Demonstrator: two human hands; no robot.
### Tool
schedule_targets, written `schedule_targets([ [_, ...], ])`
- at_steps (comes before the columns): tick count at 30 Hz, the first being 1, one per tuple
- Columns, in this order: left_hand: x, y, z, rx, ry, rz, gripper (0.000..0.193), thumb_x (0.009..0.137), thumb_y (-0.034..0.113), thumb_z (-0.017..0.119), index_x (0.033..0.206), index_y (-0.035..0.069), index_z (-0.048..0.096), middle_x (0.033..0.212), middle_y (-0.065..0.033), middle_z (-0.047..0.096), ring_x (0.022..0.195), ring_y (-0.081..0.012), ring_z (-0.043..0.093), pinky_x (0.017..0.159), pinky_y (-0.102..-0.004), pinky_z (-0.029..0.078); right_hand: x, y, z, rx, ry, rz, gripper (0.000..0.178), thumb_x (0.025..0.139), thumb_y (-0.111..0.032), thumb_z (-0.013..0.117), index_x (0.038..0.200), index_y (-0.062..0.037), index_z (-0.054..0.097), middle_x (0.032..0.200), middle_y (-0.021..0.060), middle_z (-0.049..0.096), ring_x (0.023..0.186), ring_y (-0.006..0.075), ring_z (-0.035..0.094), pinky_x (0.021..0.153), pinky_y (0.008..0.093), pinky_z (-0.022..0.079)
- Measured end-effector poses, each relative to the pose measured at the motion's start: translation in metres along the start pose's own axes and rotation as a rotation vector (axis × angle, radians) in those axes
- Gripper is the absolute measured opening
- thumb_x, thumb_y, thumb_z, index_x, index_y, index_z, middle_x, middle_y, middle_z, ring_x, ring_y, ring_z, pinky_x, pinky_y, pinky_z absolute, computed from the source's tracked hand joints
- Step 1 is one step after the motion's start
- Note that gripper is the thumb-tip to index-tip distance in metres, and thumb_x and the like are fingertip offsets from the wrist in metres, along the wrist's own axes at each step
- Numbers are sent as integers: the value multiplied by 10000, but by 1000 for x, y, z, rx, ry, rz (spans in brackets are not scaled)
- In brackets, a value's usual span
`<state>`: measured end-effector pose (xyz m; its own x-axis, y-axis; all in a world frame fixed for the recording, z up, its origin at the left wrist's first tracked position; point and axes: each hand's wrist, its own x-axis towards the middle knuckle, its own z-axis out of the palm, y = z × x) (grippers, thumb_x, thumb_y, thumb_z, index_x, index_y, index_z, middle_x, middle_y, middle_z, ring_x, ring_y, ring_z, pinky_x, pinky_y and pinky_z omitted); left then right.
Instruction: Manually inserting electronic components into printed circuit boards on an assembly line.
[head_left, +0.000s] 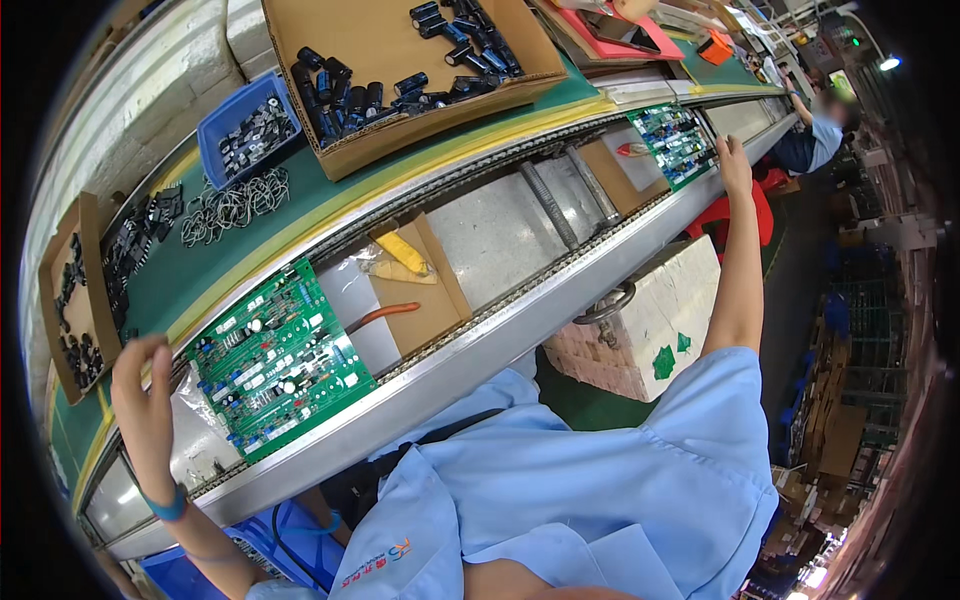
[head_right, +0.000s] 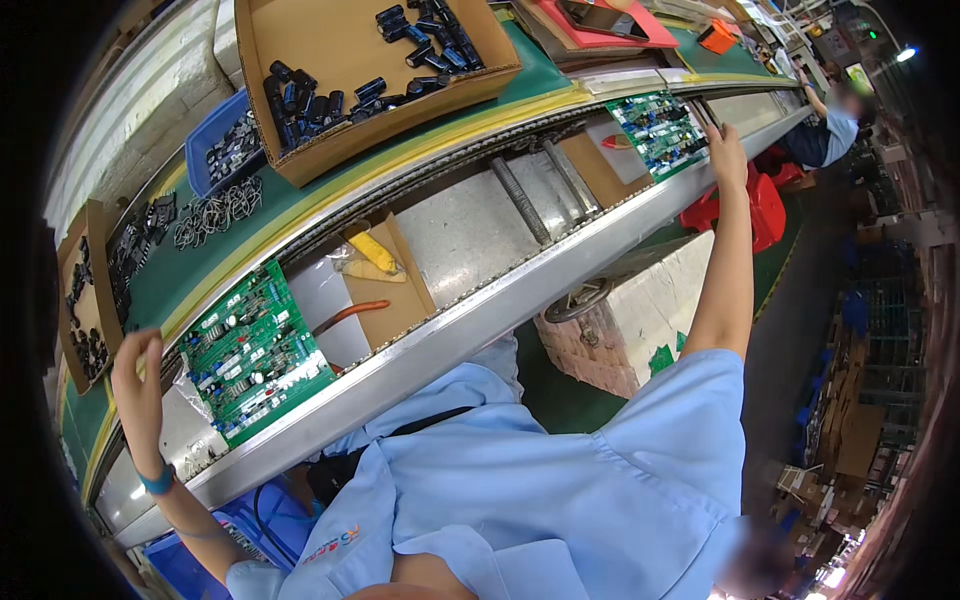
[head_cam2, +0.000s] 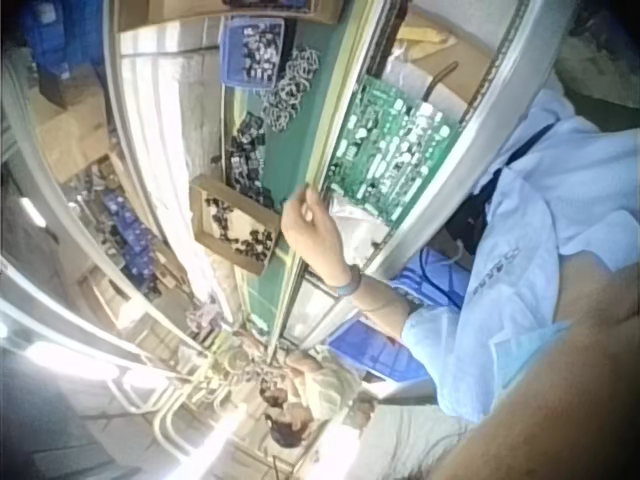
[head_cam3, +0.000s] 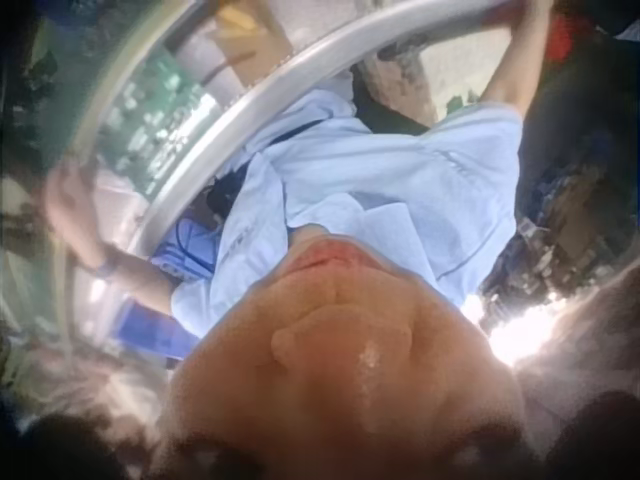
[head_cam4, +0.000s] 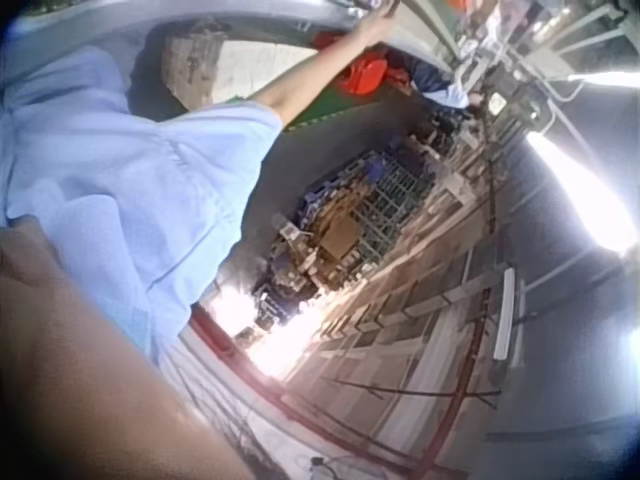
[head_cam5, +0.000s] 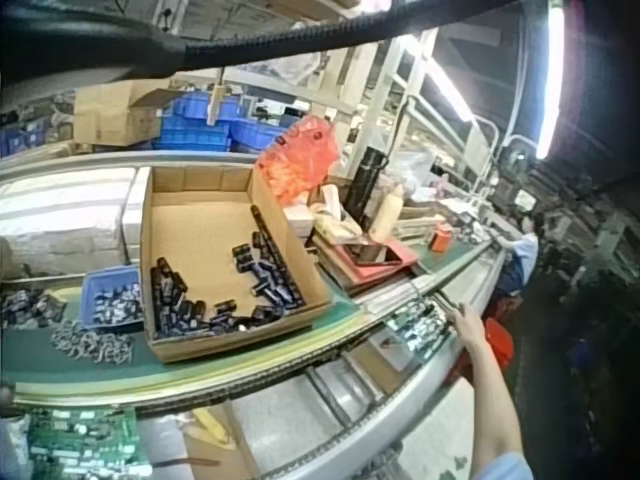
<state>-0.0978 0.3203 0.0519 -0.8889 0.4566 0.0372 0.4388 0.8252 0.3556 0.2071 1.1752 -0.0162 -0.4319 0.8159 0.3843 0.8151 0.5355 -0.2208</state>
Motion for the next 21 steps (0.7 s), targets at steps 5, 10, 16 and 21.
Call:
schedule_targets([
  [5,57,-10,28,-167,132,116,283,987,107,606,1248,-3,621,1182,-163,664,1078,-336,634,961,-369,483,-9,-13,11,187,-111,-70,518,1022,-477,474,1336,-97,631,1257,211,670,1208,387,612,1018,423,456],
  [10,90,-11,50,45,191,262,328,977,100,606,1295,19,611,1298,-180,633,1201,-350,602,1024,-388,459,-12,-42,-3,-5,-196,1,477,1019,-485,457,1274,-141,667,1218,205,676,1164,407,617,975,451,478],
  [16,93,-6,50,58,209,346,276,920,77,647,1191,28,661,1220,-168,643,1153,-371,602,993,-408,471,12,-24,4,-196,-188,-169,473,1018,-463,460,1219,-99,686,1223,210,672,1134,433,620,969,487,482],
  [21,96,2,57,-127,269,316,182,882,74,682,1054,19,659,980,-157,659,966,-356,645,844,-405,512,13,-61,-14,37,29,-309,339,1047,-277,547,1298,-91,680,1231,145,710,1091,267,682,879,344,523],
])
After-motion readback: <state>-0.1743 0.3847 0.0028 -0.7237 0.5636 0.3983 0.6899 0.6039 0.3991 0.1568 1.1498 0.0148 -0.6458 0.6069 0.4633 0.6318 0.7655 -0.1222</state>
